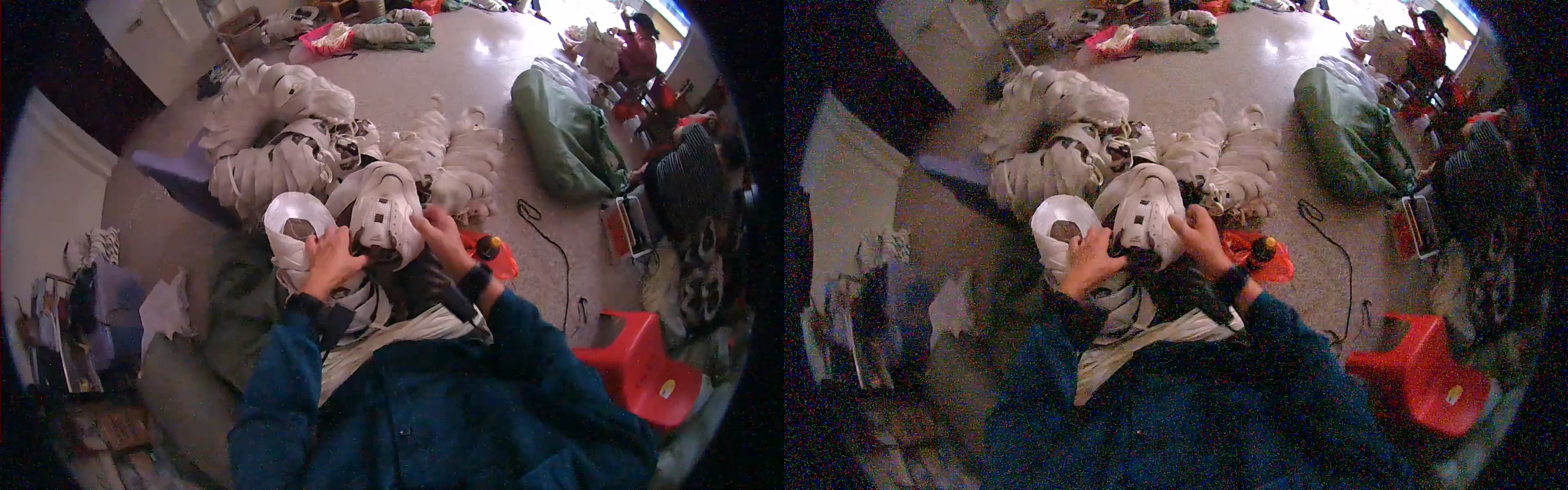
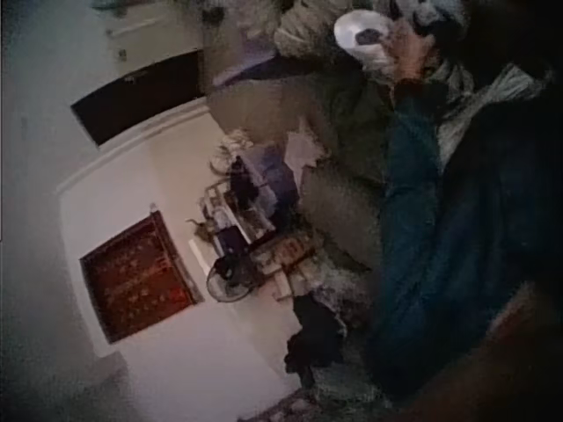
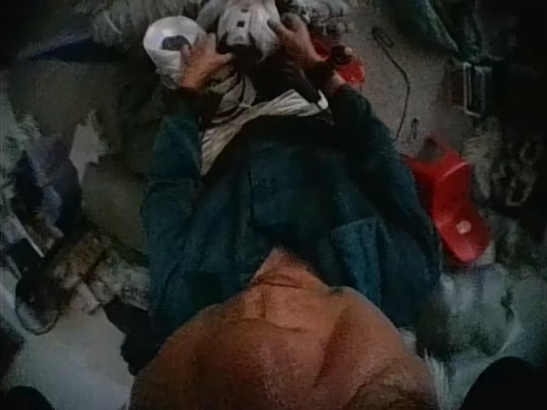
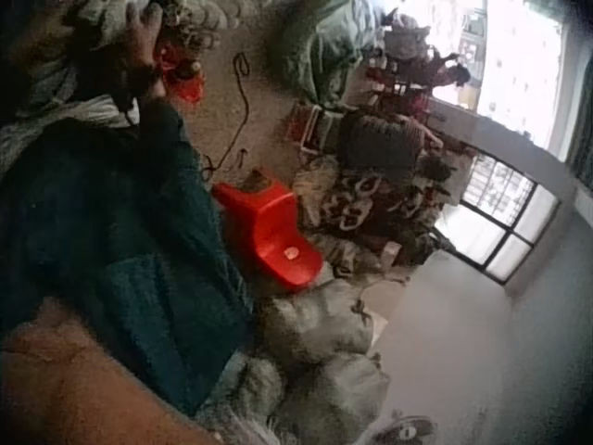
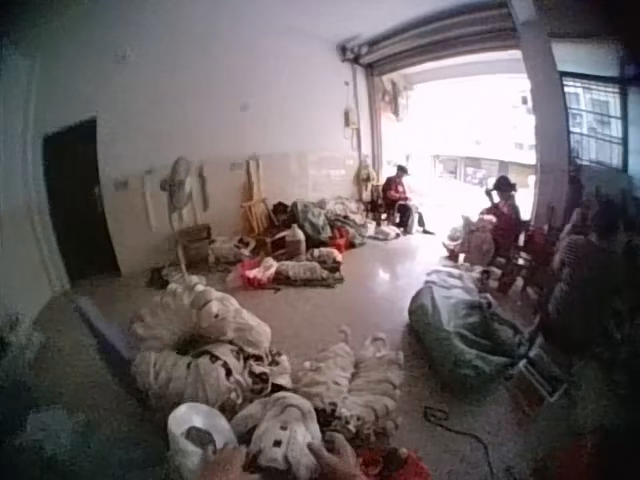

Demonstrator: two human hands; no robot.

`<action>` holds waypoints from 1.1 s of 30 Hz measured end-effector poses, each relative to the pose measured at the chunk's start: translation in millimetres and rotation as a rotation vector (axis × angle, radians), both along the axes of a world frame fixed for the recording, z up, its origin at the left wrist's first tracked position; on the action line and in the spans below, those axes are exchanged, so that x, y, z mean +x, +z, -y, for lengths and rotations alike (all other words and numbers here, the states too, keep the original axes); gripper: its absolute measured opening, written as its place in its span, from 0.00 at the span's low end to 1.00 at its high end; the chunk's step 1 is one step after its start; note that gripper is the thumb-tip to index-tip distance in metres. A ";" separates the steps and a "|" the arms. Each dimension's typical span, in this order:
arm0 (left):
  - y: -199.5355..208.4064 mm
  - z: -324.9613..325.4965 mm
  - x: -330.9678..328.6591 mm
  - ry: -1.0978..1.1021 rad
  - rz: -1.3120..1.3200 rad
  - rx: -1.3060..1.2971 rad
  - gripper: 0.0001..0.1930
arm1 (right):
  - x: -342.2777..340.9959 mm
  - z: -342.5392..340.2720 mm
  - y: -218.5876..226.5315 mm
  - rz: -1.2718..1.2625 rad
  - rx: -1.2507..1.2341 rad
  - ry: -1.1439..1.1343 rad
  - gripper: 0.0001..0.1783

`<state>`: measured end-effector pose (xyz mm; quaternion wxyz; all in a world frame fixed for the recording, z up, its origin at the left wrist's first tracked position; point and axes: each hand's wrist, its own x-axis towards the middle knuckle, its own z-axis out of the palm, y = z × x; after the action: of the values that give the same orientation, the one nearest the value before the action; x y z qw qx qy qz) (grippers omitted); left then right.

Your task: The recorder is lacing a pile of white shoe uppers by threading a long white lace through several components.

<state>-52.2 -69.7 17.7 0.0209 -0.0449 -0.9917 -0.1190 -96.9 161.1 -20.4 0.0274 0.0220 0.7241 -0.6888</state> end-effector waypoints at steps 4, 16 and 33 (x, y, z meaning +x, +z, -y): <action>1.1 13.9 -1.9 -0.058 0.290 0.048 0.32 | -17.1 25.0 8.6 0.060 -0.406 0.351 0.24; 10.2 -1.1 31.2 -0.041 -0.026 0.142 0.14 | 33.8 -9.0 14.6 0.326 -0.569 0.509 0.23; 12.0 52.5 67.1 0.059 -0.080 0.429 0.19 | 92.1 -36.1 72.7 0.143 -0.402 0.955 0.31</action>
<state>14.9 -122.3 29.7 0.0727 -0.0151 -0.9430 -0.3245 -4.8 197.2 52.3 0.3913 -0.2694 0.5034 -0.7217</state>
